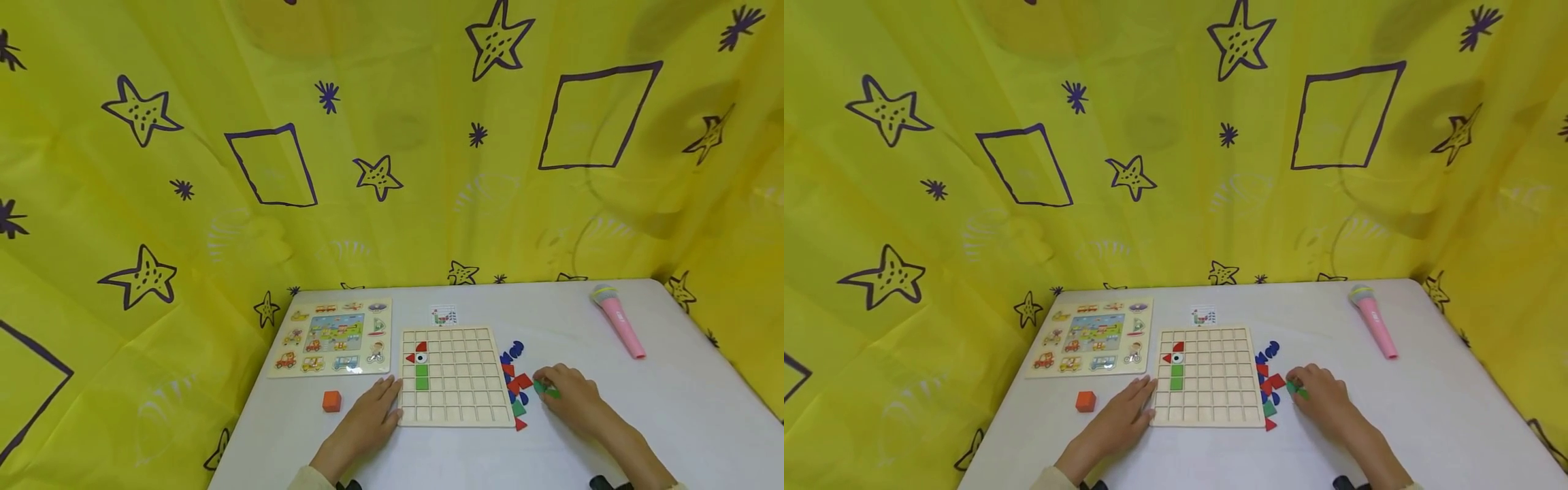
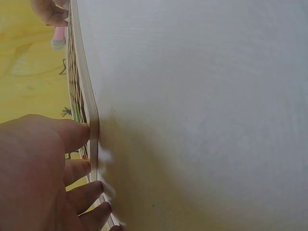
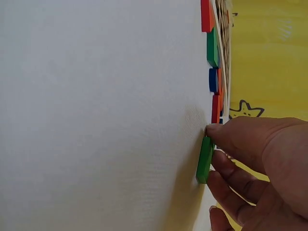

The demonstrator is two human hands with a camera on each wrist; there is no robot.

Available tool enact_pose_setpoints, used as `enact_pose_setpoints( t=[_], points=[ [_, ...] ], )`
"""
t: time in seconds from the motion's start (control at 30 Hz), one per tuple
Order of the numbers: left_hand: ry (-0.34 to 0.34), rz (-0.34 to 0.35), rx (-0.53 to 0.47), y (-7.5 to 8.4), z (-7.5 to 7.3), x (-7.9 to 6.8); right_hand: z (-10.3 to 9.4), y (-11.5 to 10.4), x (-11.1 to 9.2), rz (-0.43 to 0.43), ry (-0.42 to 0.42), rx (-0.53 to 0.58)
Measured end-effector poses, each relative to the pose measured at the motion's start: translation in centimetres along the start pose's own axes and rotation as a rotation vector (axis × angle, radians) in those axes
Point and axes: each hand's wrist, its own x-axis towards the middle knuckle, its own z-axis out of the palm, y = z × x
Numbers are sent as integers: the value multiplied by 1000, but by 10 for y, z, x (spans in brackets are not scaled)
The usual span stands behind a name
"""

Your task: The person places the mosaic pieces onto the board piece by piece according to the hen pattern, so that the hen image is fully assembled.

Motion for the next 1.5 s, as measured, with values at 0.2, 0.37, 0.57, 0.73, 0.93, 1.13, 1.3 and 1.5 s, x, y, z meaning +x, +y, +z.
enact_pose_setpoints(
  t=[0.2, 0.37, 0.57, 0.73, 0.93, 1.13, 1.3, 1.5],
  points=[
    [-8, -15, -6, -1, 2, 0, -3, 2, 6, 5, -8, 29],
    [-25, -37, -5, -2, 4, 0, 0, 3, 9, -14, 8, 63],
    [-25, -39, 9, -2, 5, 1, 0, 2, 10, -22, -7, 69],
    [-23, -41, 13, -3, 6, 1, -4, -1, 11, 19, -54, 50],
    [-24, -44, 15, -1, 4, 0, -4, -4, 14, -8, 1, 18],
    [-26, -46, 20, 0, 3, 0, 6, -25, 22, -6, 6, 25],
    [-20, -49, 12, 0, 2, -1, 22, -62, 26, -58, 4, 62],
    [-26, -48, 11, 0, 3, 0, 46, -106, 32, -92, -3, 98]
  ],
)
